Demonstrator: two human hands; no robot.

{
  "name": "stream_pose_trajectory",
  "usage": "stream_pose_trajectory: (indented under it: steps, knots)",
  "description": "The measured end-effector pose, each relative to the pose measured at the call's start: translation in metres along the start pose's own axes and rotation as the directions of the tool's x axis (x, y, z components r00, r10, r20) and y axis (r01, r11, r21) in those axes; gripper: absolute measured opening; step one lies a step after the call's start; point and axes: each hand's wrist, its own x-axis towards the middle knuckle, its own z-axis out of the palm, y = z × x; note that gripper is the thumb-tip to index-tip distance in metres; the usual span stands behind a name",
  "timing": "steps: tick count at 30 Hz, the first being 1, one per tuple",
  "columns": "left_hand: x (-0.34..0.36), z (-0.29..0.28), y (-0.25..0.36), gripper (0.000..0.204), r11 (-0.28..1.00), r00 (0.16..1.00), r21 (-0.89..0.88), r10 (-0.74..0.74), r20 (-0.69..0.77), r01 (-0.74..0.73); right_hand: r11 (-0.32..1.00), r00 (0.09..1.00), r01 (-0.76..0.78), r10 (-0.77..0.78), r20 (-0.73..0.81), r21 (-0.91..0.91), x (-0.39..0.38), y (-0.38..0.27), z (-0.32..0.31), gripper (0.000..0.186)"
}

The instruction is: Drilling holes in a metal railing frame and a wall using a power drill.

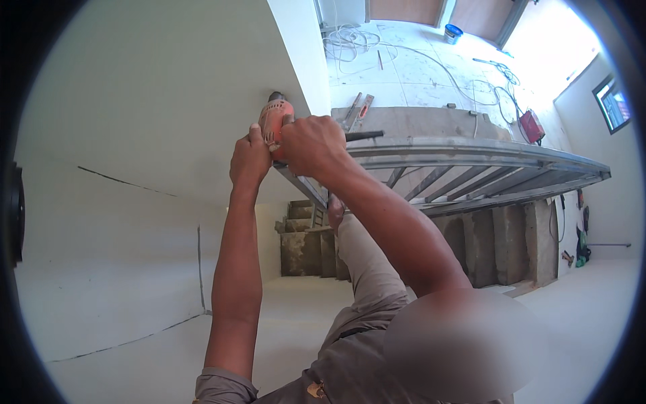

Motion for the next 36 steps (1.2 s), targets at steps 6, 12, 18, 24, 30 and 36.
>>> stream_pose_trajectory:
  steps: [6,12,18,24,30,36]
  knots:
    - [-0.001,-0.002,-0.006,0.072,1.000,0.999,-0.002,0.031,0.036,-0.031,1.000,0.999,0.003,-0.004,-0.036,-0.007,-0.009,-0.004,0.012,0.044]
    - [-0.001,0.000,-0.003,0.071,1.000,1.000,-0.019,0.003,-0.007,-0.003,0.999,0.999,0.013,-0.014,-0.029,-0.053,0.002,-0.001,-0.010,0.041]
    - [-0.003,-0.002,-0.005,0.069,1.000,1.000,-0.017,0.017,0.007,-0.017,0.999,0.999,0.015,-0.016,-0.036,-0.032,-0.007,-0.002,0.011,0.035]
    - [-0.006,-0.001,0.000,0.068,1.000,1.000,-0.027,0.008,-0.017,-0.009,0.999,1.000,0.005,-0.005,-0.011,-0.033,0.000,-0.002,-0.012,0.045]
    - [0.000,-0.001,-0.007,0.068,1.000,1.000,-0.004,0.016,-0.014,-0.016,0.999,0.999,0.025,-0.026,-0.039,-0.041,0.002,0.000,0.001,0.048]
    - [-0.007,-0.001,0.001,0.068,0.999,0.999,-0.022,0.029,-0.017,-0.029,1.000,0.999,-0.010,0.010,-0.031,-0.007,-0.001,0.001,-0.011,0.042]
